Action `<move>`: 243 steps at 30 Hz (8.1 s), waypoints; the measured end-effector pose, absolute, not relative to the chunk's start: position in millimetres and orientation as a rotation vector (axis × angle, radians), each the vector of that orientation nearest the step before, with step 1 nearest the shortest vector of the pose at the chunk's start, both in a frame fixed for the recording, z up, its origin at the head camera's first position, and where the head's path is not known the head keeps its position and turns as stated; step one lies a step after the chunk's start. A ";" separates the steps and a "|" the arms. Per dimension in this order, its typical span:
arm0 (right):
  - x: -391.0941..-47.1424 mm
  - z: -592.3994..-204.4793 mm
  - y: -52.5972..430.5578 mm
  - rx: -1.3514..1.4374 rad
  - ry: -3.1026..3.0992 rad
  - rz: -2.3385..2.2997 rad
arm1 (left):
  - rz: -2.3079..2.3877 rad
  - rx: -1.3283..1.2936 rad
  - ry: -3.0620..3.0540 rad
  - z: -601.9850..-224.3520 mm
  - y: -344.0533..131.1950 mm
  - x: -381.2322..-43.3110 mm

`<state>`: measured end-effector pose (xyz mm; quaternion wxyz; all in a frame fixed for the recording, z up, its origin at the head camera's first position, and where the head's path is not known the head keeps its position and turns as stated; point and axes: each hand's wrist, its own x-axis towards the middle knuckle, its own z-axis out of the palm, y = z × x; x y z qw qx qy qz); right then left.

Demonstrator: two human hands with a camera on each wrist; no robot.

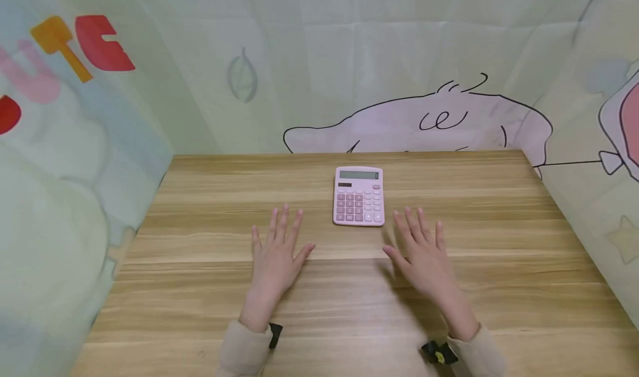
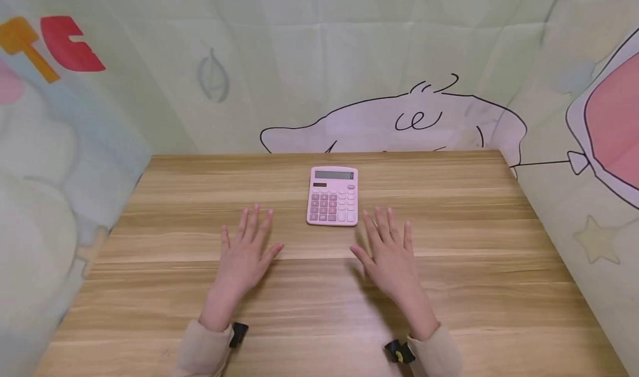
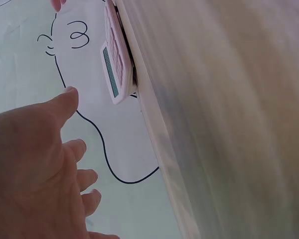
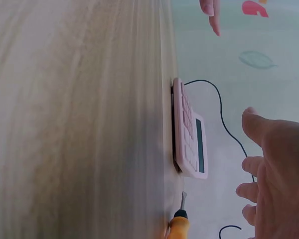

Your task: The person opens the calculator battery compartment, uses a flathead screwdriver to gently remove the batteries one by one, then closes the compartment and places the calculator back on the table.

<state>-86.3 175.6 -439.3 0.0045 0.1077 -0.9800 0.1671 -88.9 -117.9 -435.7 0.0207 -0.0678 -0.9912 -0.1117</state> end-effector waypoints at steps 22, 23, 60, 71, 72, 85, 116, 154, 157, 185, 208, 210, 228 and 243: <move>-92.6 -440.8 175.0 0.294 -3.041 0.647 | -0.419 -0.231 -3.077 -436.4 -113.4 -93.0; -92.8 -440.7 175.2 0.294 -3.034 0.658 | -0.426 -0.231 -3.079 -436.0 -112.8 -93.4; -117.8 -438.8 169.1 0.277 -2.869 1.083 | -0.704 -0.277 -3.069 -437.0 -90.5 -115.9; -120.4 -438.5 169.8 0.222 -2.897 1.148 | -0.817 -0.295 -3.084 -437.2 -81.9 -119.6; -120.6 -438.4 169.6 0.220 -2.897 1.155 | -0.827 -0.294 -3.090 -437.2 -81.2 -120.2; -124.9 -438.7 167.6 0.187 -2.886 1.246 | -0.925 -0.319 -3.088 -438.6 -76.1 -125.2; -141.5 -445.3 161.5 0.133 -2.864 1.358 | -1.265 -0.268 -3.038 -441.1 -68.9 -144.6; -171.5 -454.0 155.3 -0.018 -2.845 1.643 | -1.576 -0.019 -2.884 -451.5 -54.6 -184.2; -172.7 -452.0 154.6 -0.019 -2.838 1.667 | -1.573 -0.017 -2.876 -451.6 -54.3 -187.4; -192.1 -451.8 134.4 -0.156 -2.823 1.547 | -1.695 0.213 -2.799 -450.8 -34.8 -202.9; -193.6 -448.5 134.8 -0.257 -2.642 1.959 | -1.744 0.291 -2.761 -446.9 -36.1 -201.4; -193.5 -446.8 136.1 -0.289 -2.608 2.039 | -1.752 0.289 -2.758 -446.3 -36.2 -201.3; -189.5 -436.3 142.8 -0.381 -2.459 2.275 | -1.814 0.289 -2.704 -437.8 -37.7 -200.6; -184.8 -431.4 146.8 -0.321 -2.447 2.282 | -1.825 0.247 -2.675 -436.9 -37.7 -197.4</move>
